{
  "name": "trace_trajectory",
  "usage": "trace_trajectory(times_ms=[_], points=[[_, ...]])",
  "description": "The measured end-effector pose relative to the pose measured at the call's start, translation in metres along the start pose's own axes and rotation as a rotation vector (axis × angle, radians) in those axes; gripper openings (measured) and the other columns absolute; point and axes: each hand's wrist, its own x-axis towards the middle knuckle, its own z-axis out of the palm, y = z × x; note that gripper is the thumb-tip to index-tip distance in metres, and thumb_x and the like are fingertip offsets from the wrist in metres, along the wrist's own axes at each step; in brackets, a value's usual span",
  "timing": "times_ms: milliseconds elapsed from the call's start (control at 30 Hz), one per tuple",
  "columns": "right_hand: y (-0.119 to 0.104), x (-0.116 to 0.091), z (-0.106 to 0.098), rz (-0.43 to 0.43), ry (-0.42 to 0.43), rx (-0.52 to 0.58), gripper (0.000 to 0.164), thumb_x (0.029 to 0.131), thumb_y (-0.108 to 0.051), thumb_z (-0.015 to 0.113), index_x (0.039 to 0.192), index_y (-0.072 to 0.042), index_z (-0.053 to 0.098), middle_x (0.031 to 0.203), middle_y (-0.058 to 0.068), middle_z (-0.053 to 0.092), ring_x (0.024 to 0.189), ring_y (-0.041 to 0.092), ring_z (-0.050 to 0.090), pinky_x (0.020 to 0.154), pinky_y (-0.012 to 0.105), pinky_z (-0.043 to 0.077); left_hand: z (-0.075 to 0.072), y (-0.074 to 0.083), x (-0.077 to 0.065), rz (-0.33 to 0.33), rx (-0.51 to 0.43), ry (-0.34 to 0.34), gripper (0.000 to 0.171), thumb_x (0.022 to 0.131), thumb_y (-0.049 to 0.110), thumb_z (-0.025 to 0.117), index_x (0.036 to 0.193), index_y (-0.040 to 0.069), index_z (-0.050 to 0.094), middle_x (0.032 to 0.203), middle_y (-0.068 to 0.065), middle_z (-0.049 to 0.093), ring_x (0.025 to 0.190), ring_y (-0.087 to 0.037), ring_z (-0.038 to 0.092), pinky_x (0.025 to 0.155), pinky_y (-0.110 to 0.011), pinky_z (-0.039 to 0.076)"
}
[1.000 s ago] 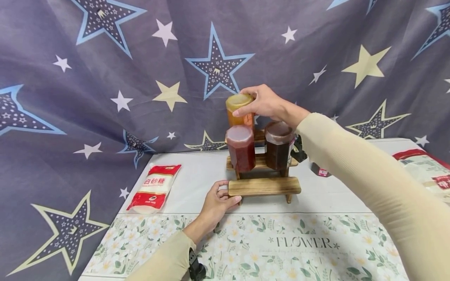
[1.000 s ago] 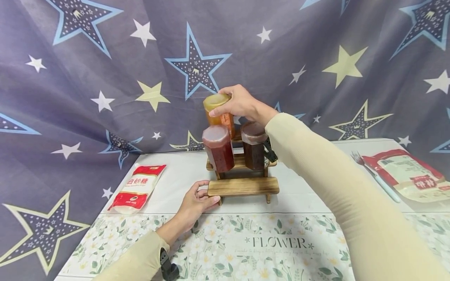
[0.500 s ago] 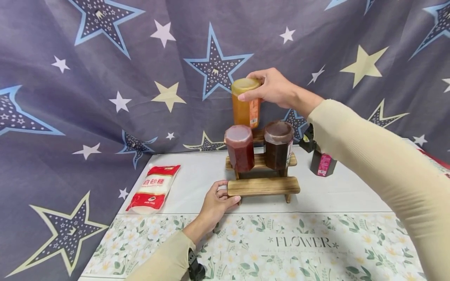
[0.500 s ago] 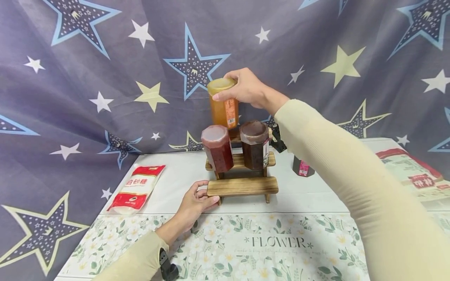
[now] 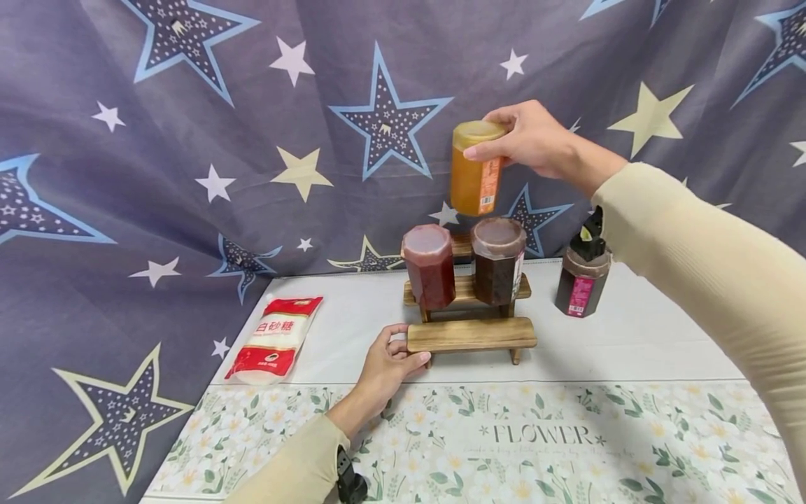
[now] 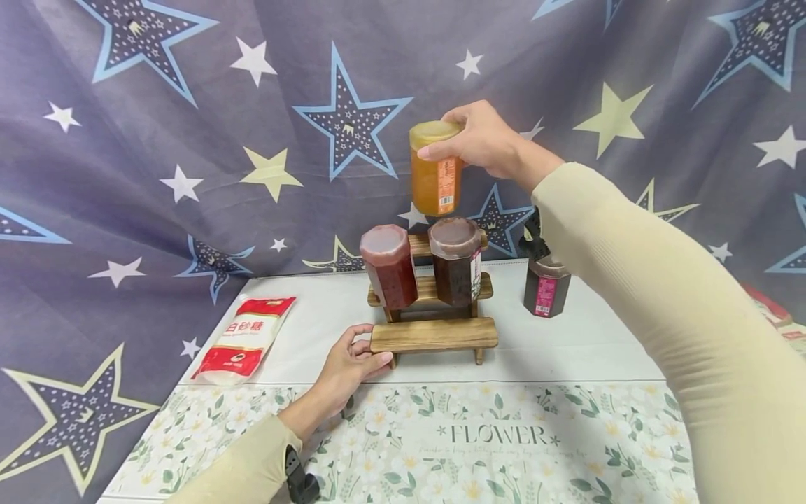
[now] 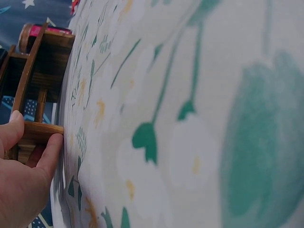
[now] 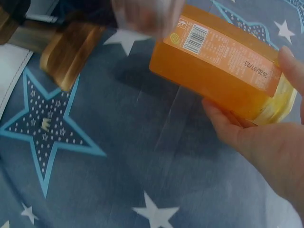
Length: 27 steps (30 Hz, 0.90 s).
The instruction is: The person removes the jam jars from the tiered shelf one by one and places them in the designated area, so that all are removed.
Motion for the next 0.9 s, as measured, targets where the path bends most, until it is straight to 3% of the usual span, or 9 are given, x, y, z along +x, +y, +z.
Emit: trace_trajectory(times_ms=[467,900], points=[[0.020,-0.013,-0.030,0.028,0.075,-0.060,0.076,0.079,-0.030,0.081,0.138,0.001,0.046,0.115,0.011,0.058,0.095,0.019,0.062,0.078,0.023,0.059,0.000,-0.001,0.001,0.008,0.002,0.004,0.061,0.085,0.001,0.072,0.136,0.006,0.040,0.109,-0.019,0.062,0.091,-0.021,0.066,0.086,-0.038,0.059],[0.050,-0.031,-0.060,0.086,0.109,-0.146,0.083,0.080,-0.039,0.077,0.144,0.000,0.040,0.122,0.013,0.053,0.097,0.019,0.060,0.077,0.019,0.058,-0.001,-0.002,0.001,0.013,0.000,-0.002,0.061,0.085,0.001,0.072,0.136,0.005,0.039,0.108,-0.019,0.063,0.090,-0.020,0.066,0.085,-0.037,0.059]])
